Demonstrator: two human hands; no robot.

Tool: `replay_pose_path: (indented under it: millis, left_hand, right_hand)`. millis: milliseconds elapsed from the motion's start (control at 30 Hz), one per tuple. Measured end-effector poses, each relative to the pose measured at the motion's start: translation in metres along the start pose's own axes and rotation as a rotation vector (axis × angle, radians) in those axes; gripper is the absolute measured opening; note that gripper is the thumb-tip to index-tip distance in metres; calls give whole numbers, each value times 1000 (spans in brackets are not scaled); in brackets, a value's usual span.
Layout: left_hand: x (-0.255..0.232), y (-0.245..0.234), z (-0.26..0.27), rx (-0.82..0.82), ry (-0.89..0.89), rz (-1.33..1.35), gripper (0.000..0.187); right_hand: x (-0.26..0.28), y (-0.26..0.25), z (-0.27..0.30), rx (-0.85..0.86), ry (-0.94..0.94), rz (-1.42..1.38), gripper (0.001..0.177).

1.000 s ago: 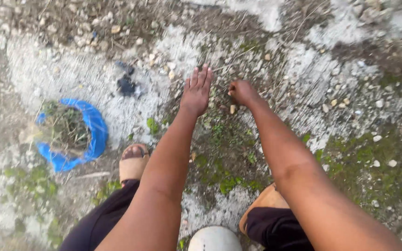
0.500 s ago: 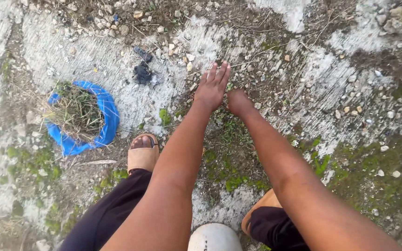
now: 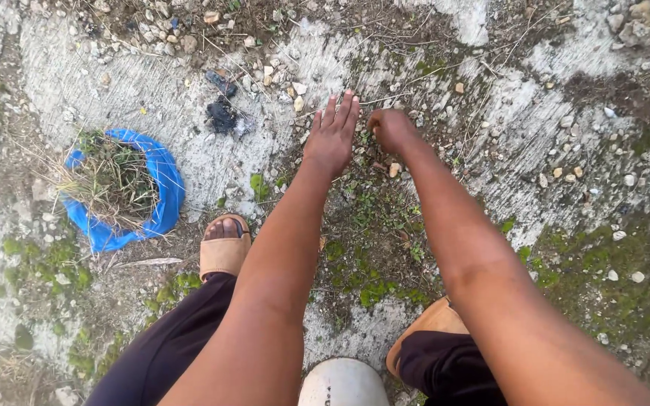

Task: Pulling weeds and grass from the ground and placing them into a blue bowl.

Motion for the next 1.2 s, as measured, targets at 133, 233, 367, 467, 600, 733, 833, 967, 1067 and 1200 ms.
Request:
replay_pose_path:
  millis: [133,233,367,467,600,733,833,967,1067,1200]
  left_hand:
    - [-3,-7,8,6,11,88,74]
    - [-3,-7,7,-21,27,102,72]
    - [13,-2,-2,-36,13,14,71]
    - [39,5,-2,-68,-31,-59,74]
    - [60,-17,22,31,-80,74,69]
    - [54,-16,24,26,-85,103,69]
    - [41,-15,18,32,-60,23,81]
    - [27,-11,16,102,-37,2,84]
    - [23,-14,15,81,-32,20,79]
    - [22,-17,19,68,-33,39,77]
  right_hand:
    - [16,14,11,-20,-17,45,14]
    - [28,26,14,-4,-46,143,24]
    - [18,34,-7,-97,-212,356,28]
    - [22,37,-2,-39,-196,417,22]
    - [17,37,-9,73,-109,473,26]
    - [3,46,-14,83,-73,444,21]
    - [-2,45,-21,78,-61,482,20]
    - [9,30,1,179,92,404,16]
    - [23,14,25,207,189,239,15]
    - [21,35,38,259,186,150,11]
Point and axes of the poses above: each hand's wrist, its own z-axis away from the middle knuckle, its own y-axis out of the palm, x = y × z, the point moved 8 cm from there along -z, towards the middle knuckle, and after that the axes turned 13 degrees about x, right-handed, at the moved point
